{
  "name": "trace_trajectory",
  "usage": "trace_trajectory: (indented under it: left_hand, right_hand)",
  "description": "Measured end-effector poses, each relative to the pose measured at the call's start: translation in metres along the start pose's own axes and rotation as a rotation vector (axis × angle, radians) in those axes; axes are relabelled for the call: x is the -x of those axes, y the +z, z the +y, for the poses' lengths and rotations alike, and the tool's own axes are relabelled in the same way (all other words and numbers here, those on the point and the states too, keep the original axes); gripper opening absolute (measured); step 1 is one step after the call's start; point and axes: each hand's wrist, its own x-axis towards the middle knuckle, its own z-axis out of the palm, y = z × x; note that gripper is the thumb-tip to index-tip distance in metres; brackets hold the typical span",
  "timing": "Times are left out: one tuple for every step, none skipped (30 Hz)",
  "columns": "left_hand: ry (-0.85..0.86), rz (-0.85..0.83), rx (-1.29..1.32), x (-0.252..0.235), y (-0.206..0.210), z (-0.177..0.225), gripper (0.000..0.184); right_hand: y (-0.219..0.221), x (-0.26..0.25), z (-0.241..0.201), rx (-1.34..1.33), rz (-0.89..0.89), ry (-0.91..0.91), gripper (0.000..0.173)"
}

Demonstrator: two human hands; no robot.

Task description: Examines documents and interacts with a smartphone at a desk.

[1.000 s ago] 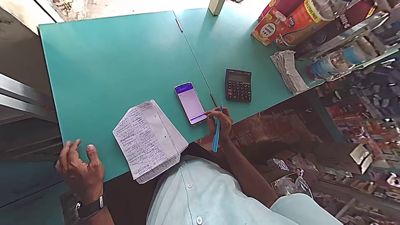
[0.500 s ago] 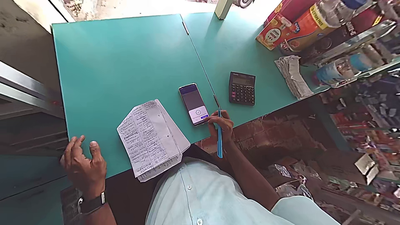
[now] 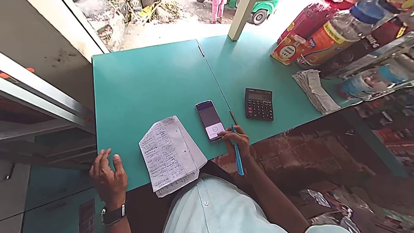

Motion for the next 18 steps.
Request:
trace_trajectory:
  left_hand:
    - [0.005, -0.002, -0.004, -0.0002, 0.0008, -0.0004, 0.054]
    - [0.011, -0.004, -0.006, -0.0005, 0.0017, -0.001, 0.054]
    - [0.017, -0.005, -0.01, -0.0007, 0.0026, -0.0018, 0.054]
    - [0.023, -0.005, -0.015, -0.0007, 0.0029, -0.0024, 0.054]
    - [0.025, -0.006, -0.015, -0.0006, 0.0026, -0.0023, 0.054]
    - [0.023, -0.008, -0.015, -0.0006, 0.0019, -0.0017, 0.054]
    - [0.023, -0.007, -0.014, -0.0006, 0.0012, -0.0008, 0.054]
    - [0.021, -0.008, -0.013, -0.0008, 0.0008, 0.0002, 0.054]
    - [0.018, -0.009, -0.015, -0.0009, 0.0008, 0.0009, 0.054]
    - [0.015, -0.013, -0.019, -0.0009, 0.0006, 0.0012, 0.055]
    - [0.015, -0.014, -0.024, -0.0009, 0.0005, 0.0015, 0.055]
    - [0.017, -0.014, -0.028, -0.0009, 0.0005, 0.0014, 0.055]
    - [0.018, -0.015, -0.03, -0.0007, 0.0007, 0.0007, 0.055]
    - [0.016, -0.016, -0.029, -0.0006, 0.0011, 0.0, 0.055]
    - [0.01, -0.016, -0.025, -0.0011, 0.0016, -0.0004, 0.055]
    - [0.001, -0.017, -0.016, -0.0017, 0.0019, 0.0003, 0.056]
    - [-0.005, -0.014, -0.009, -0.0021, 0.0018, 0.0008, 0.057]
    - [-0.01, -0.017, -0.003, -0.0016, 0.0014, 0.0011, 0.057]
  right_hand:
    - [0.0003, -0.0001, 0.0006, 0.01, 0.017, -0.005, 0.018]
    - [0.0009, 0.0, 0.0014, 0.027, 0.04, -0.012, 0.017]
    - [0.0015, 0.0003, 0.0015, 0.053, 0.068, -0.014, 0.016]
    - [0.0025, 0.0007, 0.0008, 0.081, 0.1, -0.01, 0.015]
    - [0.0034, 0.001, -0.0002, 0.109, 0.131, -0.003, 0.015]
    - [0.0044, 0.0009, -0.0014, 0.131, 0.164, 0.004, 0.015]
    - [0.0053, 0.0007, -0.0022, 0.152, 0.191, 0.014, 0.015]
    - [0.006, 0.0005, -0.0026, 0.165, 0.211, 0.022, 0.015]
    - [0.0063, 0.0005, -0.0029, 0.179, 0.221, 0.028, 0.015]
    - [0.0064, 0.0002, -0.0034, 0.189, 0.229, 0.034, 0.014]
    - [0.0066, -0.0002, -0.0037, 0.192, 0.235, 0.036, 0.014]
    - [0.0069, 0.0, -0.0038, 0.191, 0.237, 0.036, 0.014]
    - [0.0072, 0.0005, -0.0034, 0.188, 0.237, 0.034, 0.014]
    - [0.0072, 0.0009, -0.003, 0.186, 0.234, 0.032, 0.014]
    - [0.0071, 0.0006, -0.0026, 0.19, 0.231, 0.027, 0.014]
    - [0.0071, 0.0002, -0.0023, 0.194, 0.229, 0.023, 0.013]
    - [0.0074, -0.0004, -0.002, 0.194, 0.229, 0.019, 0.013]
    - [0.0077, -0.0004, -0.0021, 0.191, 0.226, 0.016, 0.014]
